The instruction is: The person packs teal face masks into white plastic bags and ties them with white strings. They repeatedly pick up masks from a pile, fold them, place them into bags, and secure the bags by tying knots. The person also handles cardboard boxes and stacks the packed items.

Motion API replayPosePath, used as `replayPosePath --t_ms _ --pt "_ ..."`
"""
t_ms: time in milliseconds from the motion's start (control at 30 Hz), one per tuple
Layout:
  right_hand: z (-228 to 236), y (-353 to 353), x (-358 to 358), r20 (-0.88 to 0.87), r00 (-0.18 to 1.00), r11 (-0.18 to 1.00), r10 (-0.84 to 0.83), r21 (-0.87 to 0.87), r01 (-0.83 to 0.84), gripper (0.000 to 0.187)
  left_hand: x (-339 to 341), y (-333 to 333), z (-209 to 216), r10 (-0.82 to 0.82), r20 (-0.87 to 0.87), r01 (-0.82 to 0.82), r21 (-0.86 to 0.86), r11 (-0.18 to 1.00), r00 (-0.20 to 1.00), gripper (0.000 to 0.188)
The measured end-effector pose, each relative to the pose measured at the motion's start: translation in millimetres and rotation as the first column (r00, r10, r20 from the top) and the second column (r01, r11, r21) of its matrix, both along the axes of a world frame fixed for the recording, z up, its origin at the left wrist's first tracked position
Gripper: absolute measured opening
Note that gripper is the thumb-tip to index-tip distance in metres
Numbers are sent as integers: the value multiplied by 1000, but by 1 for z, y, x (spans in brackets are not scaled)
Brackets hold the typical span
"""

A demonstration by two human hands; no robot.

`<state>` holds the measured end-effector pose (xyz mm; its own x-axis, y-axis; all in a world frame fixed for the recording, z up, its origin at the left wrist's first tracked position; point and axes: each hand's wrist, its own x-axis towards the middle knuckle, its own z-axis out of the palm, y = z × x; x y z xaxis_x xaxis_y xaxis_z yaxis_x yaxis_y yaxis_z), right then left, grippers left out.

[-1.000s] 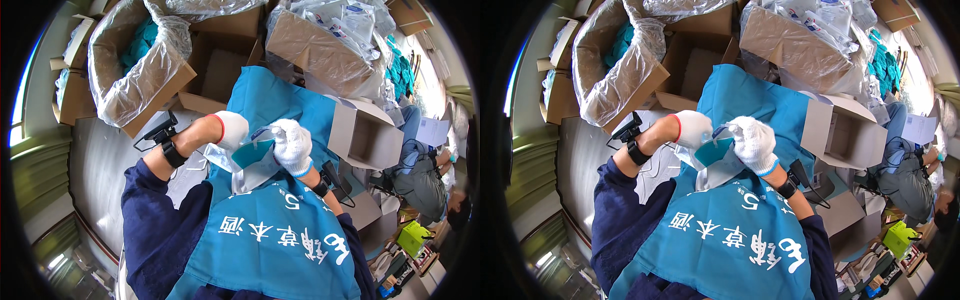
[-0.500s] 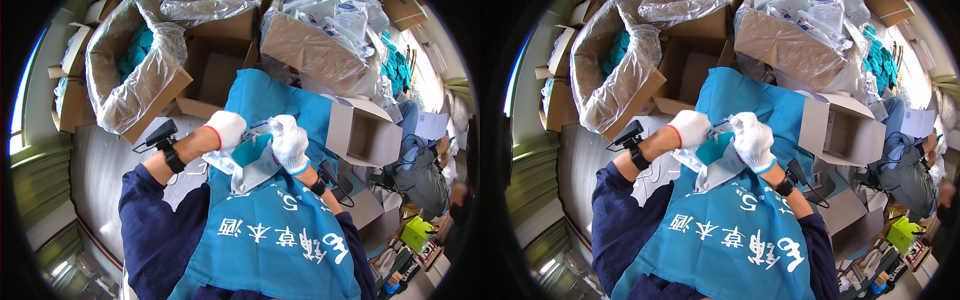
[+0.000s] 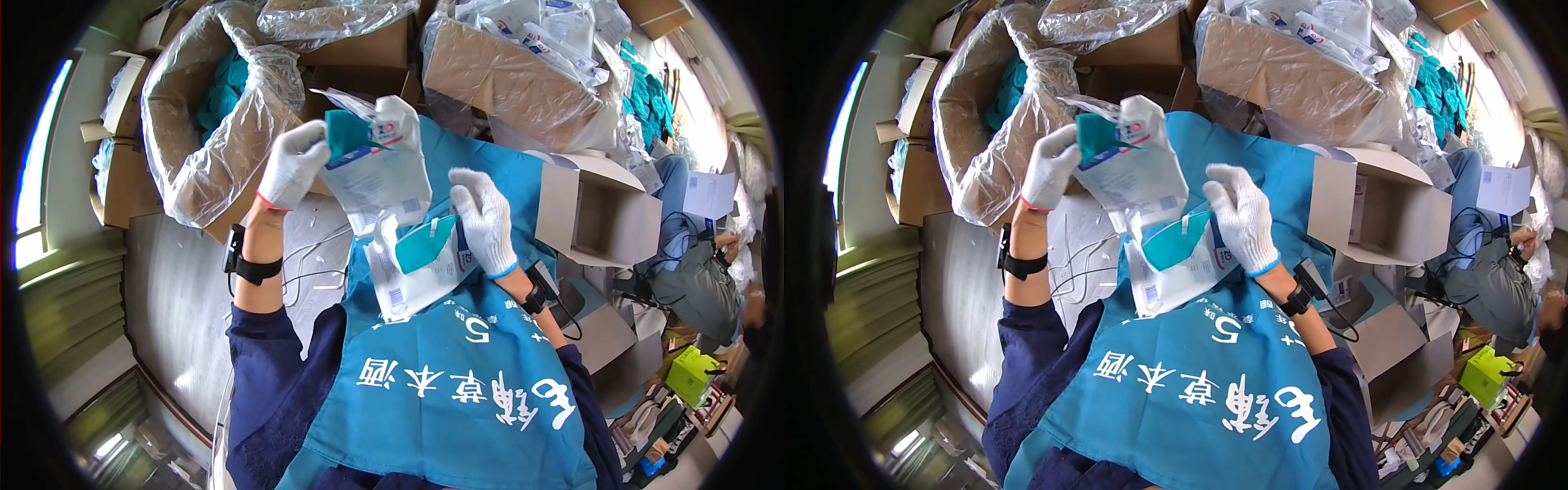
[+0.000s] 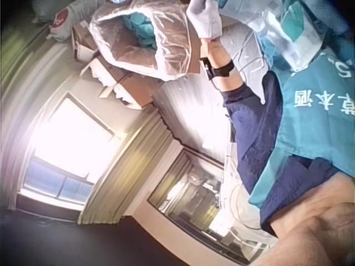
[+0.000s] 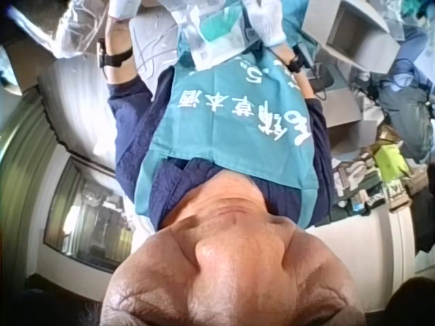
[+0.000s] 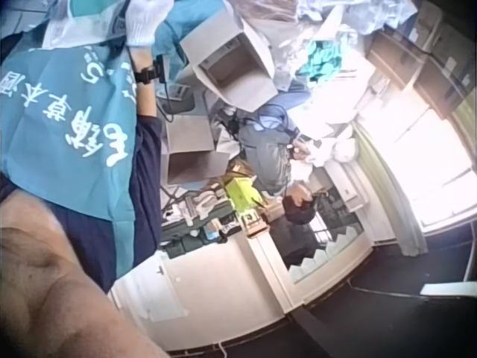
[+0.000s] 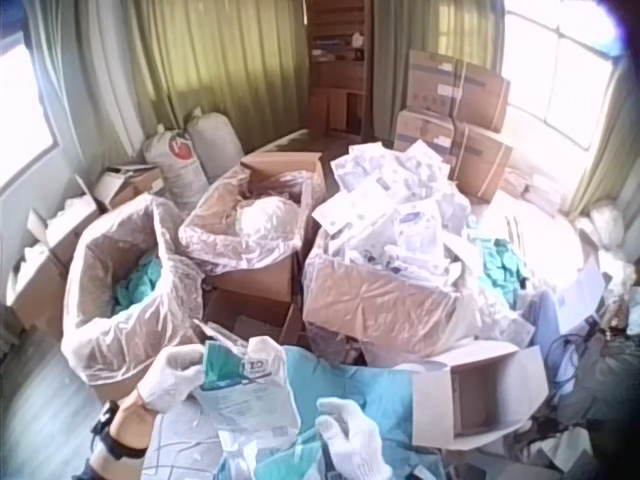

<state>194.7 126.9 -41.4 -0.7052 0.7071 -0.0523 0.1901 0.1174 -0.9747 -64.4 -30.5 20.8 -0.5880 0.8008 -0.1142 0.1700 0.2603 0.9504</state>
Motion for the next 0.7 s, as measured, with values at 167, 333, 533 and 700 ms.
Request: replayPosePath --t_ms 167,333,533,700 --pt "14 7 -11 48 960 904 275 -354 -241 35 28 17 -14 -156 177 169 -58 984 972 21" --pt "12 7 -5 155 933 924 326 -262 -279 28 24 28 -12 304 38 -305 191 933 952 20" --pt "-7 16 5 389 898 978 205 -37 -208 23 -21 1 11 528 204 -553 484 678 825 26" --pt "-13 15 0 214 976 974 38 210 -84 24 17 4 25 114 79 -131 263 956 990 27"
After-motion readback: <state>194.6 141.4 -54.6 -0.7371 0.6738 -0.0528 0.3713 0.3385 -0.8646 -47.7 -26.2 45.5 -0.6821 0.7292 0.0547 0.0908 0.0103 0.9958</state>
